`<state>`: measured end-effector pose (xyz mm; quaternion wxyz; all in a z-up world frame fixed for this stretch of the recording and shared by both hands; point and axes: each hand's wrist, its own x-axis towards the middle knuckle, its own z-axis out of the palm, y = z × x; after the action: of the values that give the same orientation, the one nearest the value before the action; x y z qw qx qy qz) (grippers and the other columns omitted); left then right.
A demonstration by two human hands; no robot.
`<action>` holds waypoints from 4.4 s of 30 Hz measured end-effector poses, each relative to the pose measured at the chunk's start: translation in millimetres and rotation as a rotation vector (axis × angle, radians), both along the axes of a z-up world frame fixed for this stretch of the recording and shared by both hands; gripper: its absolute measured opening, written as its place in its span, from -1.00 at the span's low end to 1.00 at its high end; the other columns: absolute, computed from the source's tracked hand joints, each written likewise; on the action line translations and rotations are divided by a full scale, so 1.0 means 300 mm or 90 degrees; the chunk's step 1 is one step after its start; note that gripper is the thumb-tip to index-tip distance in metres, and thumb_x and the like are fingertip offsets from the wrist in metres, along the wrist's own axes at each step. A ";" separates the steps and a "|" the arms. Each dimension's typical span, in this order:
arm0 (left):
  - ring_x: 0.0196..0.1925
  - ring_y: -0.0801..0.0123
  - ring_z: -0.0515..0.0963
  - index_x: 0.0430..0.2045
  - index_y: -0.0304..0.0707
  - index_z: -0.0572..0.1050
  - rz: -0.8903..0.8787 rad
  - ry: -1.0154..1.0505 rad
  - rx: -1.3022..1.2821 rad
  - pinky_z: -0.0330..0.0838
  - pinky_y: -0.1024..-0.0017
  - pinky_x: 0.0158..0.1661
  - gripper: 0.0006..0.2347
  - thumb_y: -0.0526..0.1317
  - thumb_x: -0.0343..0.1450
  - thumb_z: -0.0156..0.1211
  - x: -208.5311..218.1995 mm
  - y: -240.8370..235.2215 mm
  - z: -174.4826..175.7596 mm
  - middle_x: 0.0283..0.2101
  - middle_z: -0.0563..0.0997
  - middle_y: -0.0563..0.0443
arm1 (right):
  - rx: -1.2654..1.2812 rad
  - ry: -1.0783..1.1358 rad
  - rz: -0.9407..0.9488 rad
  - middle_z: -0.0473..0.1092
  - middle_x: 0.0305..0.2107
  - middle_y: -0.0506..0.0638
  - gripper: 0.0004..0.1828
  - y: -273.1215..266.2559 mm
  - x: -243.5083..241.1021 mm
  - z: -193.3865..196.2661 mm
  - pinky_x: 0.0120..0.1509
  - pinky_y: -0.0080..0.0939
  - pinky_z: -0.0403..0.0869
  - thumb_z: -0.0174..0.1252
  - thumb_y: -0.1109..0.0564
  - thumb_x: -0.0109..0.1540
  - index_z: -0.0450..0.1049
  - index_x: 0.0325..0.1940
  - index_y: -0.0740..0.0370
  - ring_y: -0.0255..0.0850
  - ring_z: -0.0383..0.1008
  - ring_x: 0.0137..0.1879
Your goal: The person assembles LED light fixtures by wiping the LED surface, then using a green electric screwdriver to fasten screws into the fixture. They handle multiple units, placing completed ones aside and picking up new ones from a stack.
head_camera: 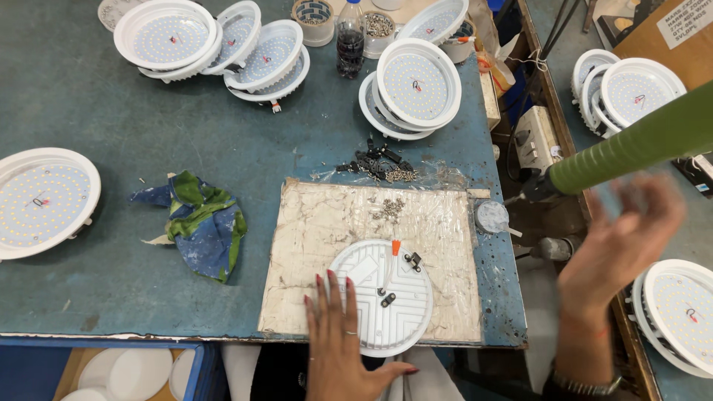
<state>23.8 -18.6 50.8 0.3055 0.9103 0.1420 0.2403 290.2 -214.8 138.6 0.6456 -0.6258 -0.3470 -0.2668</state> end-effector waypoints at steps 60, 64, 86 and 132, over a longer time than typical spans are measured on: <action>0.41 0.08 0.32 -0.53 -0.19 0.64 -0.038 -0.141 -0.203 -0.02 0.02 0.40 -0.90 -0.27 0.20 0.45 0.214 0.102 -0.096 0.21 0.54 -0.05 | 0.080 0.317 0.413 0.26 -0.60 0.10 0.10 0.355 -0.346 -0.093 -0.45 -0.17 0.38 -0.14 -0.82 0.07 0.17 -0.01 0.29 -0.20 0.27 -0.57; 0.41 0.08 0.31 -0.52 -0.19 0.65 -0.034 -0.137 -0.205 -0.05 0.02 0.41 -0.92 -0.27 0.21 0.43 0.209 0.097 -0.102 0.20 0.54 -0.05 | 0.121 0.367 0.328 0.21 -0.58 0.12 0.12 0.351 -0.342 -0.072 -0.48 -0.12 0.32 -0.15 -0.83 -0.02 0.14 -0.05 0.30 -0.15 0.21 -0.56; 0.40 0.11 0.34 -0.49 -0.19 0.65 -0.031 -0.133 -0.192 -0.03 0.00 0.41 -0.94 -0.28 0.26 0.40 0.207 0.091 -0.099 0.13 0.58 0.01 | 0.139 0.302 0.267 0.18 -0.66 0.15 0.16 0.326 -0.303 -0.071 -0.60 -0.19 0.29 -0.30 -0.86 0.00 0.15 -0.07 0.34 -0.15 0.15 -0.66; 0.23 0.21 0.49 -0.42 -0.26 0.64 0.009 -0.150 -0.194 -0.04 0.02 0.39 -0.91 -0.33 0.27 0.37 0.203 0.043 -0.088 0.00 0.59 0.03 | 0.164 0.324 0.411 0.24 -0.60 0.14 0.11 0.316 -0.301 -0.128 -0.52 -0.18 0.36 -0.22 -0.83 0.07 0.19 -0.09 0.34 -0.19 0.23 -0.60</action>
<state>84.8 -5.8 24.4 0.4525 0.8182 0.1463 0.3232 199.9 -120.1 100.3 0.8340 -0.4450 -0.3186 0.0708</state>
